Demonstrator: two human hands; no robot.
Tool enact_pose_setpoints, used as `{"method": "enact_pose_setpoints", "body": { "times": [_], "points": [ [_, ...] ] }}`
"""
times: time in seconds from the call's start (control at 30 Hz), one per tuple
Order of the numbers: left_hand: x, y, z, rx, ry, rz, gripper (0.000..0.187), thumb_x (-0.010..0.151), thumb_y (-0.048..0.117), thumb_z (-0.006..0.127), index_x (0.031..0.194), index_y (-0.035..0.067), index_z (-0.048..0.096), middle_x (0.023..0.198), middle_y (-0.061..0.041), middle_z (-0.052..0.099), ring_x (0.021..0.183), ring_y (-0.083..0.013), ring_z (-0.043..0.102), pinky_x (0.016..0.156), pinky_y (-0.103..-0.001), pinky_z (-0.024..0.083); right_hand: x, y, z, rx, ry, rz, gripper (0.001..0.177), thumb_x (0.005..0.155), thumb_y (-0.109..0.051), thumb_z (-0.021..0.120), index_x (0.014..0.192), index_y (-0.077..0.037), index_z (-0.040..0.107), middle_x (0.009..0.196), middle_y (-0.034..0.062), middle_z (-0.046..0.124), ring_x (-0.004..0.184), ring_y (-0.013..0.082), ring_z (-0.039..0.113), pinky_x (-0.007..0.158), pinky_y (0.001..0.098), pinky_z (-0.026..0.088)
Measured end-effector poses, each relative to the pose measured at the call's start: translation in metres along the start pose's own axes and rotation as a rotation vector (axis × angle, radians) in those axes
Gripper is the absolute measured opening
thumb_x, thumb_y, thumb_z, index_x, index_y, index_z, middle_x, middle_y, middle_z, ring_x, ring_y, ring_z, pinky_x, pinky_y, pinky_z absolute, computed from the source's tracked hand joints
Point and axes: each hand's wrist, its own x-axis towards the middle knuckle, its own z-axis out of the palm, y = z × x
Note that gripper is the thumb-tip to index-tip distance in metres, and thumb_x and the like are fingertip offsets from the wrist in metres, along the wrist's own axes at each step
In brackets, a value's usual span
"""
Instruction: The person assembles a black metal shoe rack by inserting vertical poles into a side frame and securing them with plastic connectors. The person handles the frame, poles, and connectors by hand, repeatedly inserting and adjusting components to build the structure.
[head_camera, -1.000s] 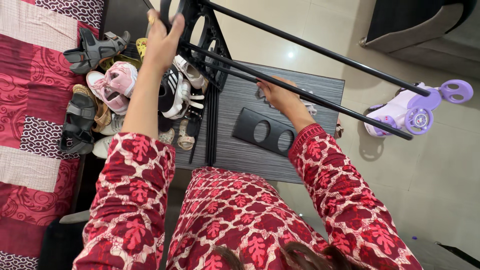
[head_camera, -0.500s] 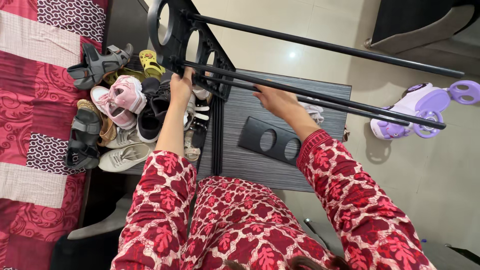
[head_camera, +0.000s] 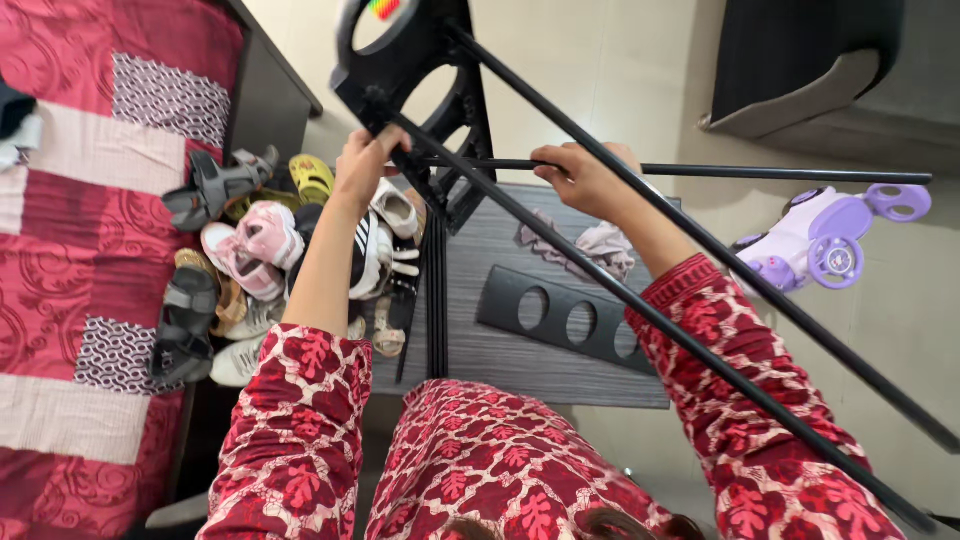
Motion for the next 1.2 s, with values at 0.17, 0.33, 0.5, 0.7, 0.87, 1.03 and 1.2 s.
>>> {"method": "enact_pose_setpoints", "body": {
  "times": [0.17, 0.33, 0.5, 0.7, 0.87, 1.03, 1.2],
  "points": [
    [-0.006, 0.082, 0.037, 0.553, 0.202, 0.054, 0.073, 0.096, 0.071, 0.054, 0.069, 0.007, 0.075, 0.064, -0.002, 0.064, 0.074, -0.0173, 0.059, 0.072, -0.032, 0.043, -0.001, 0.005, -0.041, -0.18, -0.158, 0.082, 0.022, 0.104, -0.038, 0.066, 0.105, -0.018, 0.076, 0.092, 0.0069, 0.074, 0.088, 0.032, 0.07, 0.074, 0.0464, 0.054],
    [0.001, 0.102, 0.06, 0.036, 0.198, 0.279, 0.071, 0.093, 0.069, 0.057, 0.079, 0.003, 0.078, 0.064, -0.002, 0.071, 0.075, -0.0124, 0.068, 0.077, -0.03, 0.052, -0.017, -0.019, -0.055, -0.064, 0.174, -0.05, 0.016, 0.099, -0.025, 0.068, 0.106, -0.013, 0.075, 0.095, 0.0064, 0.071, 0.078, 0.0324, 0.069, 0.065, 0.045, 0.053],
    [0.011, 0.11, 0.07, -0.197, 0.145, 0.231, 0.064, 0.09, 0.063, 0.065, 0.081, 0.001, 0.074, 0.057, -0.002, 0.063, 0.059, -0.0123, 0.065, 0.072, -0.031, 0.056, -0.036, -0.047, -0.069, -0.199, 0.277, -0.088, 0.014, 0.1, -0.026, 0.068, 0.102, -0.012, 0.073, 0.088, 0.0031, 0.069, 0.074, 0.0267, 0.069, 0.06, 0.0403, 0.052],
    [0.01, 0.114, 0.071, -0.363, -0.015, 0.292, 0.057, 0.094, 0.067, 0.065, 0.08, 0.013, 0.052, 0.057, 0.003, 0.052, 0.053, -0.0073, 0.05, 0.055, -0.024, 0.043, -0.043, -0.073, -0.084, -0.37, 0.386, -0.179, 0.014, 0.1, -0.025, 0.07, 0.106, -0.012, 0.069, 0.083, 0.0028, 0.062, 0.071, 0.0226, 0.065, 0.059, 0.0374, 0.049],
    [-0.012, 0.125, 0.066, -0.406, -0.088, 0.376, 0.066, 0.092, 0.078, 0.057, 0.069, 0.018, 0.038, 0.055, 0.007, 0.037, 0.05, -0.0048, 0.04, 0.053, -0.021, 0.034, -0.047, -0.089, -0.102, -0.541, 0.451, -0.269, 0.012, 0.1, -0.021, 0.069, 0.106, -0.011, 0.068, 0.085, 0.0015, 0.061, 0.075, 0.0185, 0.065, 0.064, 0.0349, 0.05],
    [-0.022, 0.137, 0.065, -0.415, -0.096, 0.356, 0.057, 0.092, 0.074, 0.053, 0.072, 0.021, 0.05, 0.053, 0.007, 0.036, 0.048, -0.0048, 0.036, 0.052, -0.021, 0.031, -0.054, -0.107, -0.112, -0.64, 0.457, -0.267, 0.017, 0.102, -0.026, 0.068, 0.102, -0.009, 0.068, 0.079, 0.002, 0.06, 0.07, 0.018, 0.065, 0.059, 0.0326, 0.05],
    [-0.033, 0.142, 0.07, -0.389, -0.127, 0.41, 0.062, 0.096, 0.072, 0.056, 0.069, 0.02, 0.035, 0.056, 0.008, 0.033, 0.049, -0.0038, 0.032, 0.049, -0.024, 0.026, -0.06, -0.119, -0.117, -0.606, 0.413, -0.205, 0.022, 0.102, -0.03, 0.068, 0.096, -0.009, 0.071, 0.075, 0.0027, 0.061, 0.064, 0.0193, 0.066, 0.052, 0.0328, 0.048]
  ]
}}
